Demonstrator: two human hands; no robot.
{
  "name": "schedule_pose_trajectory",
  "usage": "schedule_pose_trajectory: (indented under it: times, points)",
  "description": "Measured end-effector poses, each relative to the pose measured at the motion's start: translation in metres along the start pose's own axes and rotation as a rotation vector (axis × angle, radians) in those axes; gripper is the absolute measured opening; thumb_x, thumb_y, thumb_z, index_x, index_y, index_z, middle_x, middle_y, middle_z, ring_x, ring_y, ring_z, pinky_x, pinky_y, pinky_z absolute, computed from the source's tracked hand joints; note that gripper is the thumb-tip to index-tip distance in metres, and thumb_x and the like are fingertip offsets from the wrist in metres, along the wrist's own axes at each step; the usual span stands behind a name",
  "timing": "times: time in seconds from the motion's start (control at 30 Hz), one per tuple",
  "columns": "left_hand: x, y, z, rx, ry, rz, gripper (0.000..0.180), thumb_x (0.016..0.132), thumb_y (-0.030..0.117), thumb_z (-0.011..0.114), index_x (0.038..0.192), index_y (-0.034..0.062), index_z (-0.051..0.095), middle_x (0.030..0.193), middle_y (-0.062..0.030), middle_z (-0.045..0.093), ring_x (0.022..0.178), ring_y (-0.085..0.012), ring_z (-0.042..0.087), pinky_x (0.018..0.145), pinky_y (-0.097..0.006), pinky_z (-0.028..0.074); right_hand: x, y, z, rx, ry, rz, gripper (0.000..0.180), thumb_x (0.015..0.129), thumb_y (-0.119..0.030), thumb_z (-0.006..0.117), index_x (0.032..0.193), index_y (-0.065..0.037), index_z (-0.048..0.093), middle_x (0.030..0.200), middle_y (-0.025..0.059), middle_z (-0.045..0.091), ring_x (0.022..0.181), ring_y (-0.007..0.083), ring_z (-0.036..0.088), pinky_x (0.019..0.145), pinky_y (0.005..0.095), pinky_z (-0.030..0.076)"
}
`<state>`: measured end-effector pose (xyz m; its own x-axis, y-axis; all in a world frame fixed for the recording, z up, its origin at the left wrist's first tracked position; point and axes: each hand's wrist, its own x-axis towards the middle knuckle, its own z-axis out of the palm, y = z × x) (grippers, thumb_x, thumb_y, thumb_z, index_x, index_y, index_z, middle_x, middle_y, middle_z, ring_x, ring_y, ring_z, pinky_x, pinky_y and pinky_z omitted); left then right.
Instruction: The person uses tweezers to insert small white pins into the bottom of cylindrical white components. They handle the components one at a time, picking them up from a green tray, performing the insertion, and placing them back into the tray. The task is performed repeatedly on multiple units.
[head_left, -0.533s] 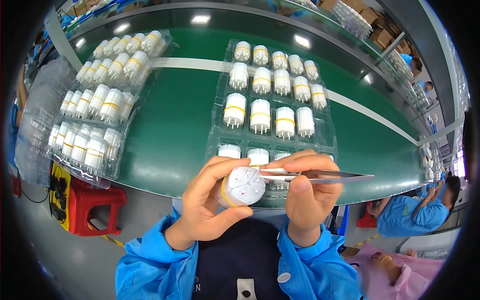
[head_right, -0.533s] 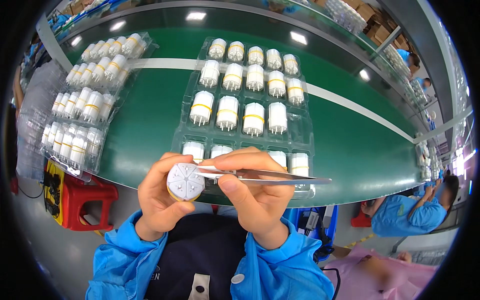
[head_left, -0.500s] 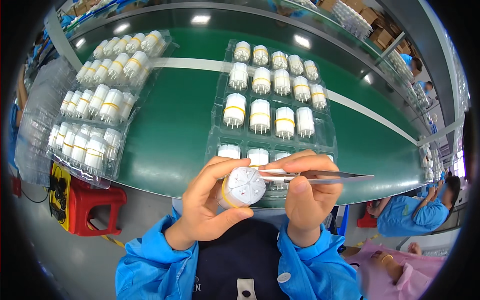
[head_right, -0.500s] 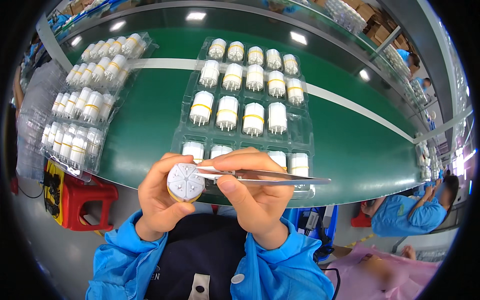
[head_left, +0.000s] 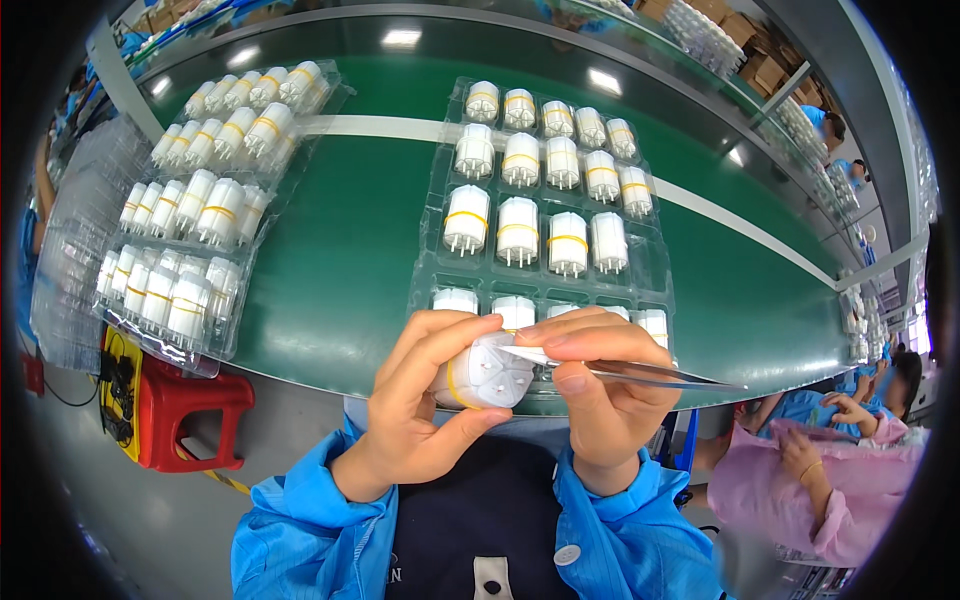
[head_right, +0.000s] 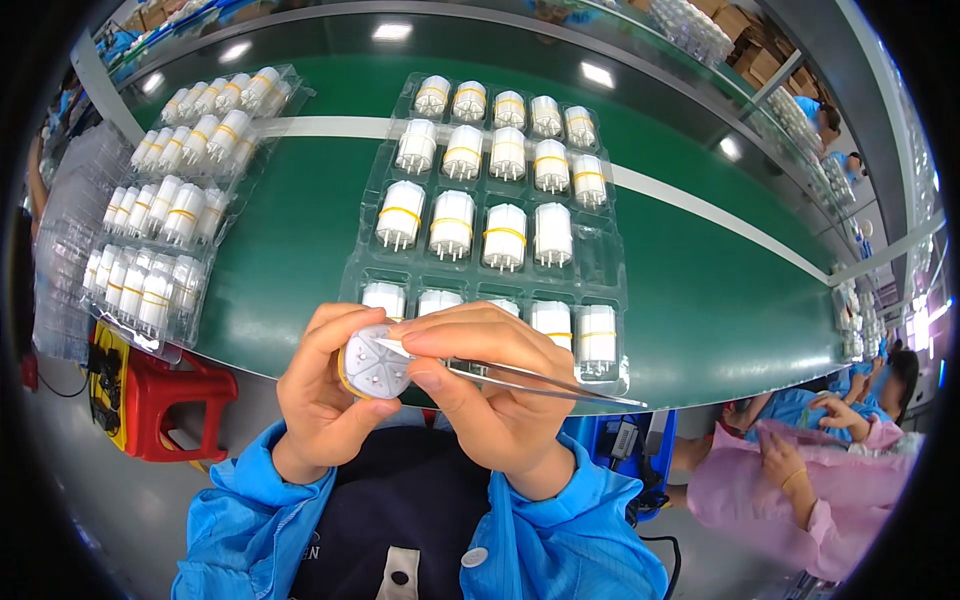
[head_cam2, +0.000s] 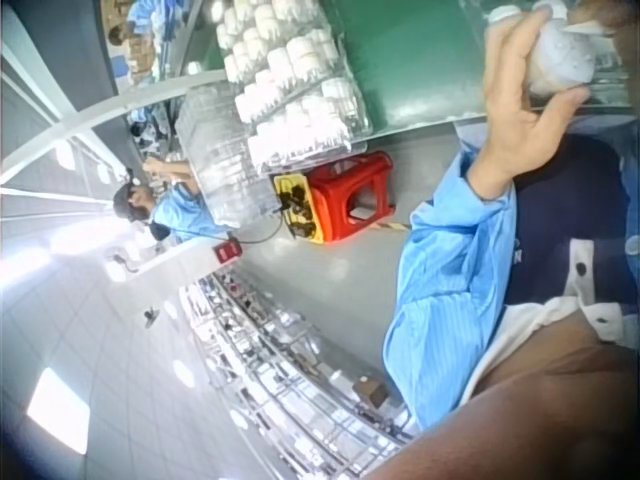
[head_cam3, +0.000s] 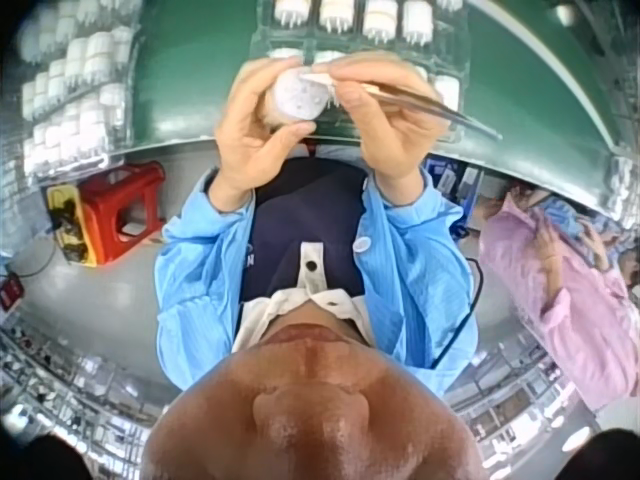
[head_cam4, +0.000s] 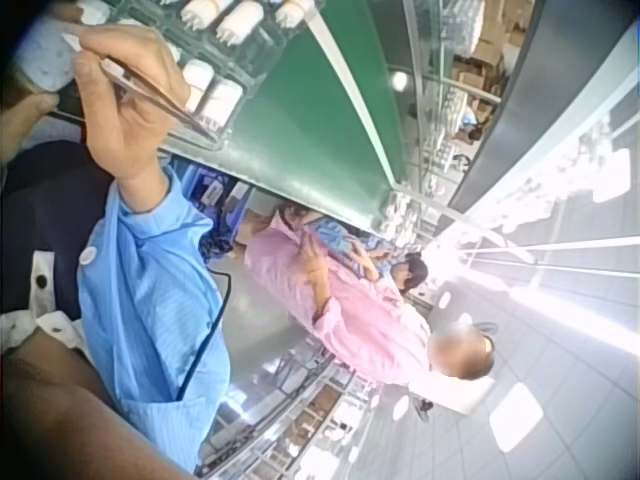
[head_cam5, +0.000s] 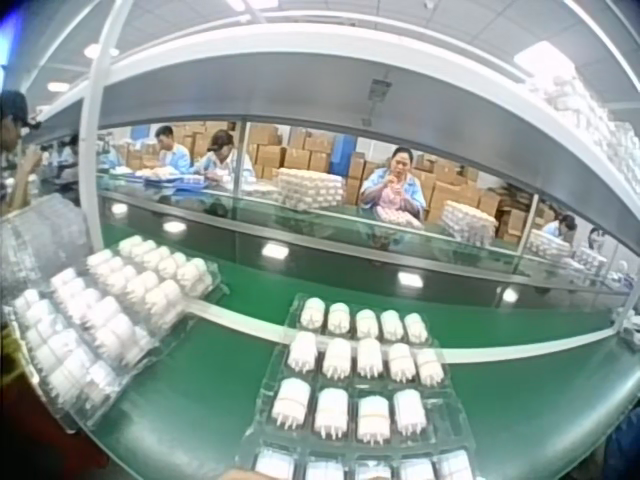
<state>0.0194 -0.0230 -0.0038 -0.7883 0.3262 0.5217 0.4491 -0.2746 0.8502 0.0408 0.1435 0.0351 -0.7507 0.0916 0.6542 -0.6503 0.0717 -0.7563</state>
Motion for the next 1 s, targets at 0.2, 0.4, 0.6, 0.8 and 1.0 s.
schedule_pose_trajectory:
  times: [0.2,0.4,0.6,0.8,1.0]
  points:
    - [-0.001,0.0,0.0,0.02,0.005,-0.003,0.058,0.077,0.005,0.075,0.129,-0.0062,0.052,0.119,-0.0179,0.052,0.106,-0.0253,0.053,0.09,-0.032,0.045,0.002,-0.001,0.001,-0.067,-0.014,-0.002,0.016,0.078,0.002,0.072,0.093,0.004,0.069,0.089,0.0163,0.072,0.081,0.0276,0.07,0.071,0.0332,0.054]
    - [0.002,0.0,-0.003,0.128,-0.026,0.073,0.056,0.077,0.006,0.074,0.128,-0.0076,0.053,0.116,-0.019,0.054,0.102,-0.0278,0.053,0.087,-0.034,0.045,0.008,-0.002,0.002,-0.137,-0.047,-0.098,0.014,0.075,0.002,0.074,0.088,0.003,0.071,0.086,0.0151,0.072,0.078,0.028,0.07,0.069,0.0334,0.055]
    - [0.002,0.0,-0.007,0.188,-0.054,0.102,0.057,0.077,0.007,0.074,0.128,-0.008,0.053,0.114,-0.0194,0.055,0.1,-0.0282,0.052,0.085,-0.034,0.045,0.013,-0.006,-0.001,-0.185,-0.121,-0.089,0.013,0.074,0.001,0.074,0.086,0.003,0.07,0.084,0.0152,0.072,0.077,0.0283,0.07,0.069,0.0334,0.055]
    - [0.004,0.003,-0.008,0.009,-0.086,0.043,0.059,0.079,0.006,0.074,0.131,-0.0072,0.051,0.119,-0.0182,0.051,0.106,-0.0261,0.052,0.09,-0.033,0.044,0.011,-0.004,-0.001,-0.023,-0.065,0.004,0.014,0.078,0.002,0.072,0.091,0.004,0.069,0.086,0.0175,0.072,0.079,0.0268,0.07,0.069,0.0332,0.055]
    - [0.005,0.003,-0.01,-0.033,-0.116,0.032,0.06,0.08,0.005,0.074,0.133,-0.0074,0.048,0.122,-0.0177,0.049,0.109,-0.0248,0.051,0.093,-0.032,0.043,0.008,-0.001,-0.002,0.002,-0.05,-0.012,0.015,0.079,0.002,0.071,0.093,0.005,0.068,0.088,0.0185,0.072,0.08,0.0262,0.07,0.07,0.0324,0.055]
